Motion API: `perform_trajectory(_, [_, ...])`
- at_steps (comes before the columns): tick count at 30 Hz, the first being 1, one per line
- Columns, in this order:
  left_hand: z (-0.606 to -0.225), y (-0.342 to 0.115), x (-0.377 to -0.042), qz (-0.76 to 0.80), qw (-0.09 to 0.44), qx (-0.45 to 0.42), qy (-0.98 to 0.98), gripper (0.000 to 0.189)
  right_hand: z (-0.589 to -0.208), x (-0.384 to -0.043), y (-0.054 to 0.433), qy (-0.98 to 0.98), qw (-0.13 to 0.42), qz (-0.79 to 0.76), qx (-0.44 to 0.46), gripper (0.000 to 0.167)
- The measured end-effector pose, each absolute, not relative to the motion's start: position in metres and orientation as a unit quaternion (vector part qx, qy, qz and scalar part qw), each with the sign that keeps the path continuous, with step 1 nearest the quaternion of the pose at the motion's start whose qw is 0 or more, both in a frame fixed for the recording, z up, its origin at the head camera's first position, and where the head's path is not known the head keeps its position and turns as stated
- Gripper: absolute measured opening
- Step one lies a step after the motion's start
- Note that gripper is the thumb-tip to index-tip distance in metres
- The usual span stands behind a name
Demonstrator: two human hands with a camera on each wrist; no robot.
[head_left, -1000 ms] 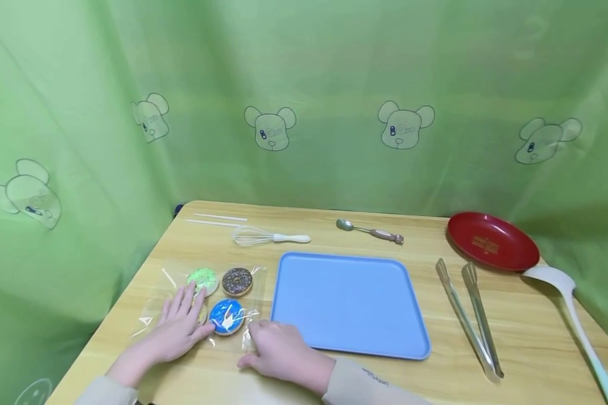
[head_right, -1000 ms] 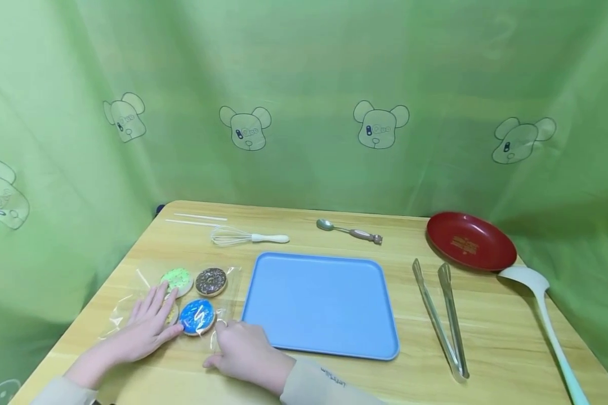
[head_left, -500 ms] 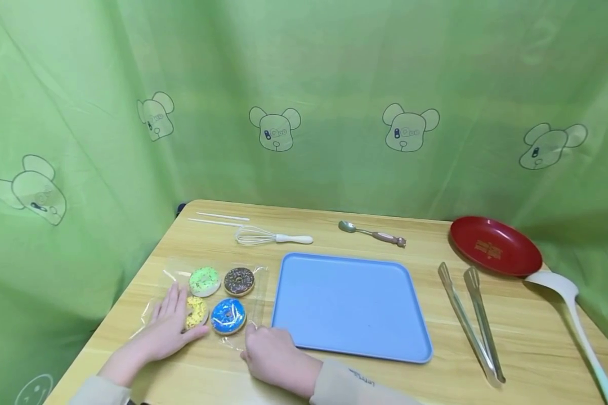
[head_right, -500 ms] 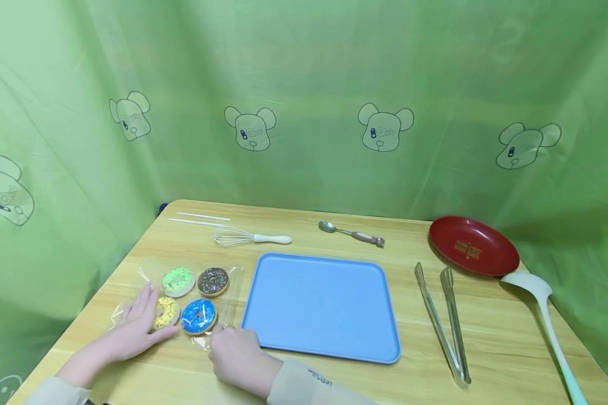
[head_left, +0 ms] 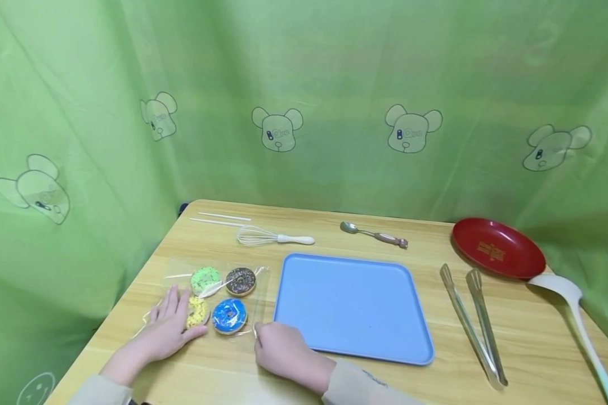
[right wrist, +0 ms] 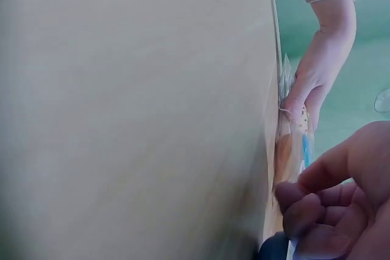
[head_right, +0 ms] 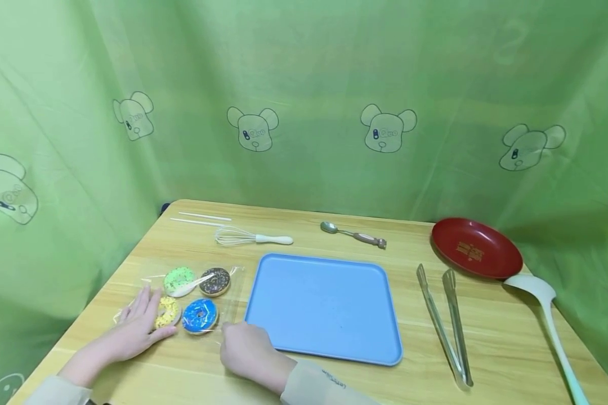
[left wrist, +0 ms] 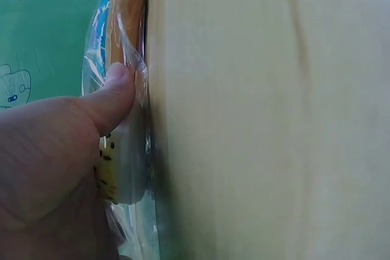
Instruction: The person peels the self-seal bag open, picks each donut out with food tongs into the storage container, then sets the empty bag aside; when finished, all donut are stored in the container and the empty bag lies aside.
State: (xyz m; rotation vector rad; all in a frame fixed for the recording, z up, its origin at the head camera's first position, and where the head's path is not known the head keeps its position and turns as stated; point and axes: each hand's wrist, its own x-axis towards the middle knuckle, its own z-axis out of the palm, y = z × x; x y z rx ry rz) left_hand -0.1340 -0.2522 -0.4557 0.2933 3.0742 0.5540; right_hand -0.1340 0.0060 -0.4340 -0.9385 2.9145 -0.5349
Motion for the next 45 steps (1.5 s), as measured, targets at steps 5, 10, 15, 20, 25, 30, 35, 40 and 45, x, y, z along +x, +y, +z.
perform_trajectory(5, [-0.453,-0.251,-0.133,0.162,0.01,0.083,0.983,0.093,-0.433,-0.133,0.013,0.938,0.035,-0.21,-0.272,0.017])
perform_trajectory(10, [-0.448,-0.248,-0.131,0.161,0.019,0.077,0.984,0.092,-0.432,-0.13,0.02,0.933,0.072,-0.231,-0.265,0.019])
perform_trajectory(15, [-0.45,-0.248,-0.131,0.177,0.019,0.083,0.981,0.093,-0.427,-0.132,0.03,0.926,0.1,-0.255,-0.259,0.028])
perform_trajectory(20, [-0.456,-0.253,-0.133,0.194,0.014,0.083,0.977,0.095,-0.42,-0.149,0.021,0.927,0.093,-0.284,-0.228,0.034])
perform_trajectory(25, [-0.46,-0.255,-0.135,0.195,0.015,0.081,0.977,0.097,-0.418,-0.171,0.005,0.935,0.066,-0.274,-0.217,0.037])
perform_trajectory(30, [-0.46,-0.258,-0.137,0.188,0.016,0.075,0.979,0.099,-0.424,-0.185,-0.004,0.945,0.058,-0.228,-0.226,0.024])
perform_trajectory(35, [-0.457,-0.26,-0.135,0.202,0.038,0.065,0.977,0.102,-0.427,-0.189,-0.004,0.947,0.072,-0.213,-0.23,0.016])
perform_trajectory(40, [-0.453,-0.261,-0.134,0.216,0.065,0.046,0.973,0.102,-0.427,-0.191,-0.002,0.946,0.074,-0.225,-0.223,0.013])
perform_trajectory(45, [-0.452,-0.263,-0.134,0.21,0.077,0.033,0.974,0.101,-0.428,-0.192,0.004,0.948,0.071,-0.235,-0.202,0.01])
